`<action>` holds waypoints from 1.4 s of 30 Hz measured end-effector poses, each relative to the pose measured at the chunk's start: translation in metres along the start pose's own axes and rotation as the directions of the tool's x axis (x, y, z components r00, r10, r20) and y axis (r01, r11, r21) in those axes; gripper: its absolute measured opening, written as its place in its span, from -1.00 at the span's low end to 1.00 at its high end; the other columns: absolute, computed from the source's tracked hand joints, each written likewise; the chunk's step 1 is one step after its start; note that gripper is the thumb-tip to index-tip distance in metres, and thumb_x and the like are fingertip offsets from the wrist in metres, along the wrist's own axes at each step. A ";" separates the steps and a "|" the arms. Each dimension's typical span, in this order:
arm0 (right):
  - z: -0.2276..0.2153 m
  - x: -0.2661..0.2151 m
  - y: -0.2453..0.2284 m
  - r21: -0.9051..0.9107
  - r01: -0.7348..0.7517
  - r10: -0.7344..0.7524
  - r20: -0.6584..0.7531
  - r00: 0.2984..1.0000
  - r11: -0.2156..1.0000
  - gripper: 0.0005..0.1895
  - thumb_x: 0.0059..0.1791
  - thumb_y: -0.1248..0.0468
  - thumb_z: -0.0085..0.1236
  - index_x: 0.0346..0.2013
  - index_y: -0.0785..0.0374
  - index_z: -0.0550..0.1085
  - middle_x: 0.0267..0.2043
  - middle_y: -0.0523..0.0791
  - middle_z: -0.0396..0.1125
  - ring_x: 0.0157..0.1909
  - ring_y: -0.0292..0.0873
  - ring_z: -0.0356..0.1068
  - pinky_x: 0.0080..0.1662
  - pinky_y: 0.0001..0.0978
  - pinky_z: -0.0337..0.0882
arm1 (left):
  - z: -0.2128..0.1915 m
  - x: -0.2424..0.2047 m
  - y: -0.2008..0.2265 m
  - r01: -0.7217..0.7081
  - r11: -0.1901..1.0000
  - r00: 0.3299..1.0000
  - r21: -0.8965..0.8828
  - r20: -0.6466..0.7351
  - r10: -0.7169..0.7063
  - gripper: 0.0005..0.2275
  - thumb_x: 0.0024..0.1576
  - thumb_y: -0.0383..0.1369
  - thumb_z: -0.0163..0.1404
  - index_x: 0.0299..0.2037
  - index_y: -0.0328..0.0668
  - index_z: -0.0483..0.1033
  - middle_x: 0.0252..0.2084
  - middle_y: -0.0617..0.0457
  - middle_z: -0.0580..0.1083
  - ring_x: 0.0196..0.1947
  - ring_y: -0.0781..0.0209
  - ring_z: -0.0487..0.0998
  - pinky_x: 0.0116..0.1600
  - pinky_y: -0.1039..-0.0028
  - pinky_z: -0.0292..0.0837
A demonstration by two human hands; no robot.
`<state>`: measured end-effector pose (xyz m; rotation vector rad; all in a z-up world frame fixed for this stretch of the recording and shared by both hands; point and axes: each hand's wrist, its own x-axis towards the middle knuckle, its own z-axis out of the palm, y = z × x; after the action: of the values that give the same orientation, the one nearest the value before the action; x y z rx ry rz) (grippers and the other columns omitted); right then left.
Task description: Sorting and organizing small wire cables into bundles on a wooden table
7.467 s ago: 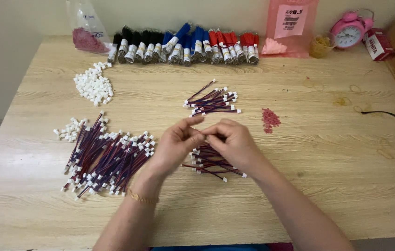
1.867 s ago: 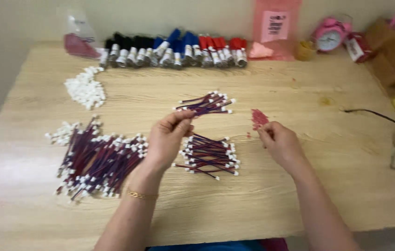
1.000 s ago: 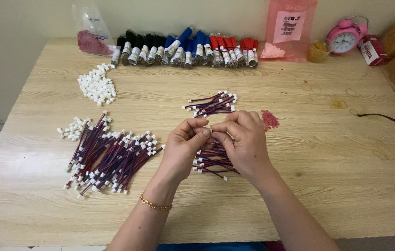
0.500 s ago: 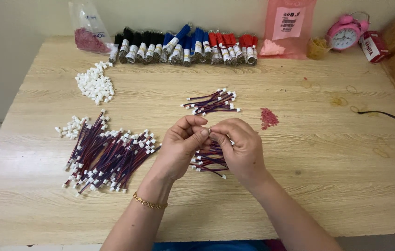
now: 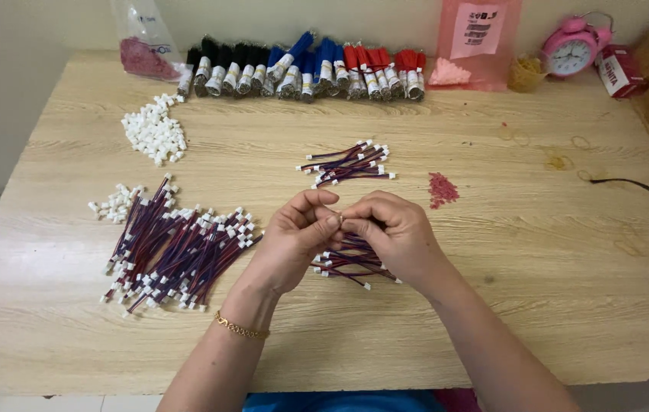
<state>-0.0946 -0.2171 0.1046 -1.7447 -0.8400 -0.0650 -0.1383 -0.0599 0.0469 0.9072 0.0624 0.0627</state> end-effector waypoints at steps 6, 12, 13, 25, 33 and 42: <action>0.002 -0.006 0.011 0.211 -0.277 0.270 0.063 0.961 0.938 -0.89 -0.13 0.46 0.17 -0.31 0.36 0.56 -0.48 -0.15 0.35 -0.35 -0.33 0.23 -0.26 -0.46 0.33 | -0.008 0.006 0.001 -0.013 0.998 0.999 0.065 0.036 0.011 -0.75 0.08 -0.55 0.06 -0.03 -0.31 0.39 -0.41 0.00 0.48 -0.44 0.24 0.60 -0.31 0.50 0.64; -0.001 0.000 -0.001 0.143 -0.245 0.244 0.025 0.970 0.959 -0.88 -0.21 0.49 0.21 -0.40 0.32 0.58 -0.53 -0.07 0.36 -0.39 -0.33 0.27 -0.31 -0.45 0.35 | -0.006 0.002 -0.003 -0.023 0.992 0.999 0.124 0.048 0.018 -0.76 0.08 -0.55 0.06 -0.05 -0.37 0.42 -0.40 -0.05 0.51 -0.43 0.19 0.62 -0.30 0.42 0.65; 0.001 0.000 -0.002 0.143 -0.248 0.247 0.026 0.969 0.958 -0.88 -0.21 0.49 0.21 -0.40 0.32 0.58 -0.53 -0.07 0.36 -0.39 -0.33 0.27 -0.31 -0.45 0.35 | -0.004 0.001 -0.002 -0.020 0.992 0.999 0.123 0.046 0.015 -0.76 0.08 -0.55 0.06 -0.05 -0.37 0.42 -0.40 -0.05 0.51 -0.43 0.19 0.62 -0.30 0.42 0.65; -0.004 -0.011 0.035 -0.156 -0.206 0.211 0.014 0.977 0.966 -0.84 -0.05 0.39 0.08 -0.23 0.26 0.58 -0.32 0.02 0.49 -0.19 0.02 0.49 -0.11 -0.25 0.43 | -0.072 0.099 0.028 0.038 0.197 0.986 0.980 -0.069 0.153 -0.77 0.15 -0.31 0.00 0.00 0.03 0.52 -0.17 0.01 0.58 -0.08 -0.07 0.56 -0.03 0.13 0.42; -0.104 -0.067 0.149 -0.608 -0.482 0.433 -0.240 0.869 0.631 -0.83 -0.16 0.33 0.25 -0.28 0.13 0.58 -0.34 -0.07 0.47 -0.19 -0.03 0.48 -0.15 -0.27 0.46 | -0.116 0.193 -0.018 0.081 -0.273 0.991 0.959 -0.047 0.128 -0.83 0.03 -0.16 0.12 -0.19 0.23 0.62 -0.31 0.08 0.46 -0.24 0.02 0.58 -0.20 0.20 0.52; -0.082 -0.039 0.129 -0.653 -0.472 0.486 -0.178 0.856 0.592 -0.86 -0.08 0.15 0.18 -0.31 0.09 0.56 -0.35 -0.03 0.45 -0.17 0.05 0.47 -0.13 -0.14 0.43 | -0.097 0.146 0.013 -0.042 0.091 0.939 0.995 0.008 0.345 -0.93 0.13 -0.44 0.05 -0.21 -0.17 0.52 -0.38 -0.10 0.54 -0.31 -0.15 0.57 -0.23 0.11 0.38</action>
<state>-0.0212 -0.3209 0.0104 -2.6391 -0.3141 0.0123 -0.0013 0.0361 -0.0060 2.3576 0.2240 0.4417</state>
